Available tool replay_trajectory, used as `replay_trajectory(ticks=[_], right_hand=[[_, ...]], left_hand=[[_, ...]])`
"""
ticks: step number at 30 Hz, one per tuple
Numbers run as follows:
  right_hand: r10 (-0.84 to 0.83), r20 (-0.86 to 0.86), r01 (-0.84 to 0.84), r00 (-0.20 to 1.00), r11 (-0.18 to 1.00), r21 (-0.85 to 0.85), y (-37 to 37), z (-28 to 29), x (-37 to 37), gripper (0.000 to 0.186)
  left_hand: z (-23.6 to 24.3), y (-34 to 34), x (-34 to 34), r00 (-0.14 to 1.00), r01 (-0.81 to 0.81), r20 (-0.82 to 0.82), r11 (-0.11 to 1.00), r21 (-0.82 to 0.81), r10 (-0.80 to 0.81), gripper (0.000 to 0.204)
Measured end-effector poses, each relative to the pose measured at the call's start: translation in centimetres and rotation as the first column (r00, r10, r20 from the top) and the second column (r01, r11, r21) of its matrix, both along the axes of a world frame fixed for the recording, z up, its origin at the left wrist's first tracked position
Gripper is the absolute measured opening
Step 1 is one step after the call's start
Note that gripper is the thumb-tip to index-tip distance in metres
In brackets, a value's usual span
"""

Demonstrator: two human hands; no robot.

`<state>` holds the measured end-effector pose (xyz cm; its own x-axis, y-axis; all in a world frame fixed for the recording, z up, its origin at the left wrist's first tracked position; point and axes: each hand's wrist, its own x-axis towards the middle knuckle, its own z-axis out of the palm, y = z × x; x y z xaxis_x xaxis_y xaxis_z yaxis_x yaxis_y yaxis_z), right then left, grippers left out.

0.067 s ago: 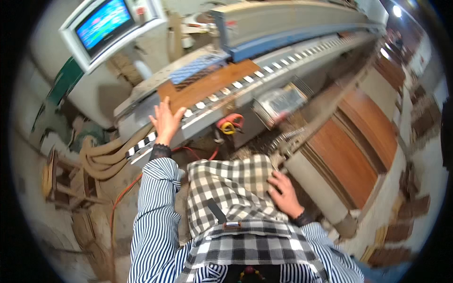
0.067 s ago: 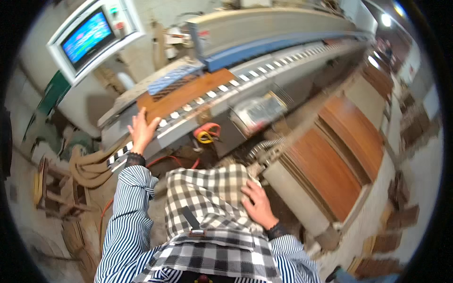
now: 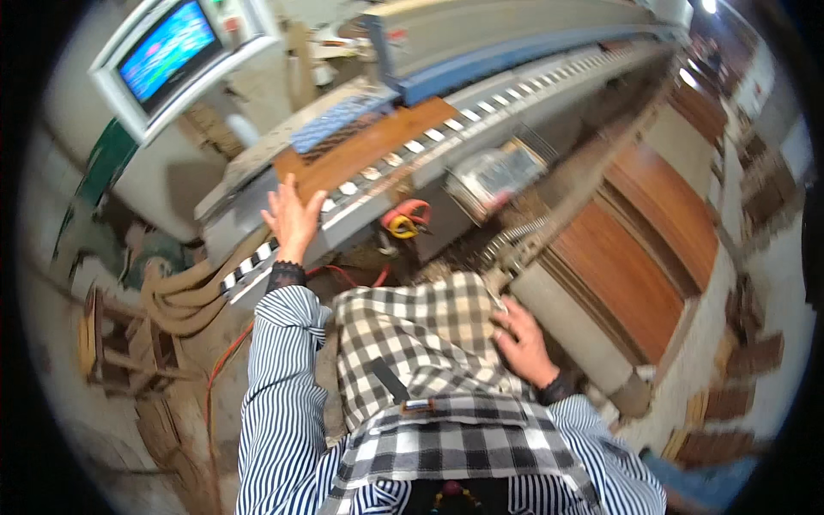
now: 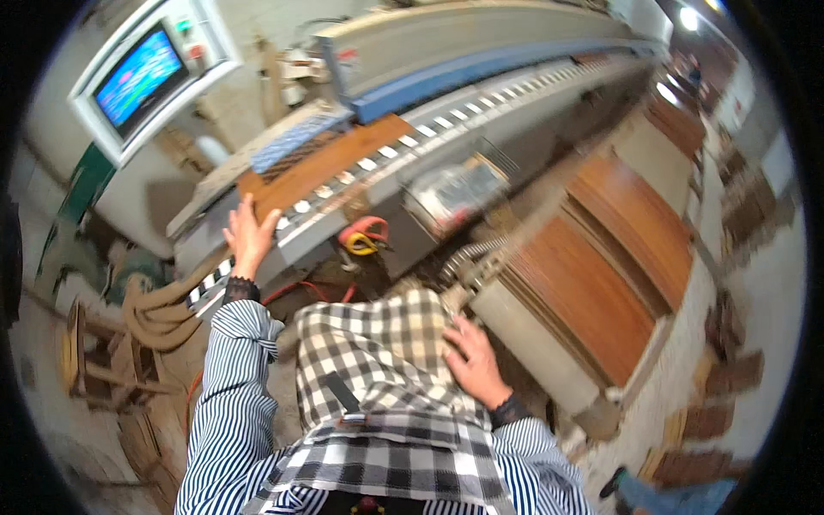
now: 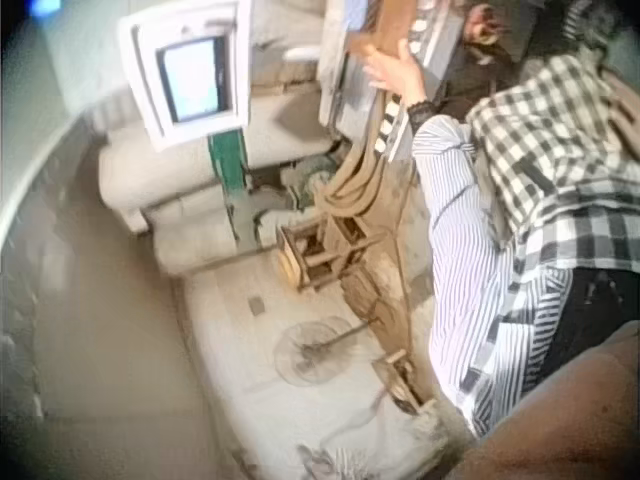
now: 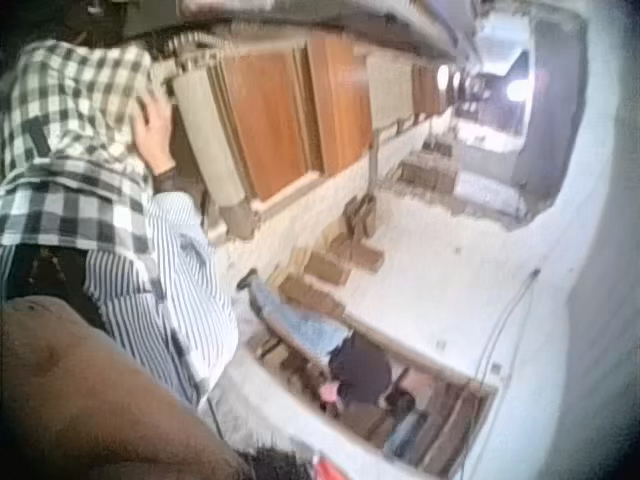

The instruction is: The person repeatedly places wooden panels onto a conveyor belt of a woodworking machine and retrieves them after processing. The person handles each panel one at a time, feeding it into the machine and then stacking the processed panels nearby.

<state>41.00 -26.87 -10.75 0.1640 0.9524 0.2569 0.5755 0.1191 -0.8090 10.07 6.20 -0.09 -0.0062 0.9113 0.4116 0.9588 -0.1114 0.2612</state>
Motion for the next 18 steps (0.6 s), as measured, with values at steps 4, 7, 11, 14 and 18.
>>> replay_trajectory(ticks=[4, 7, 11, 14, 18], right_hand=[[-0.426, -0.101, 0.432, 0.899, 0.9, 0.054, -4.6, 2.3, 8.0, 0.027], [-0.75, 0.024, 0.726, 0.661, 0.647, 0.232, -10.1, 2.7, 14.5, 0.027], [-0.934, -0.121, 0.941, 0.338, 0.333, 0.055, -16.4, -0.9, 21.8, 0.037], [-0.943, -0.191, 0.952, 0.274, 0.293, -0.083, -18.5, -1.7, 24.8, 0.052], [-0.903, -0.379, 0.864, 0.204, 0.348, -0.365, -19.4, -1.7, 27.0, 0.06]], left_hand=[[-1.0, -2.7, 10.0, 0.846, 0.406, 0.18, 0.826, 0.391, -0.502, 0.041], [-1.8, -8.2, 19.2, 0.548, 0.747, 0.429, 0.651, 0.135, -0.718, 0.033], [-8.3, -9.8, 28.9, 0.341, 0.921, 0.897, 0.291, -0.258, -0.282, 0.043], [-10.7, -12.0, 34.6, 0.394, 0.906, 0.919, 0.165, -0.389, 0.001, 0.049], [-17.4, -12.2, 39.1, 0.394, 0.916, 0.918, 0.094, -0.389, -0.038, 0.046]])
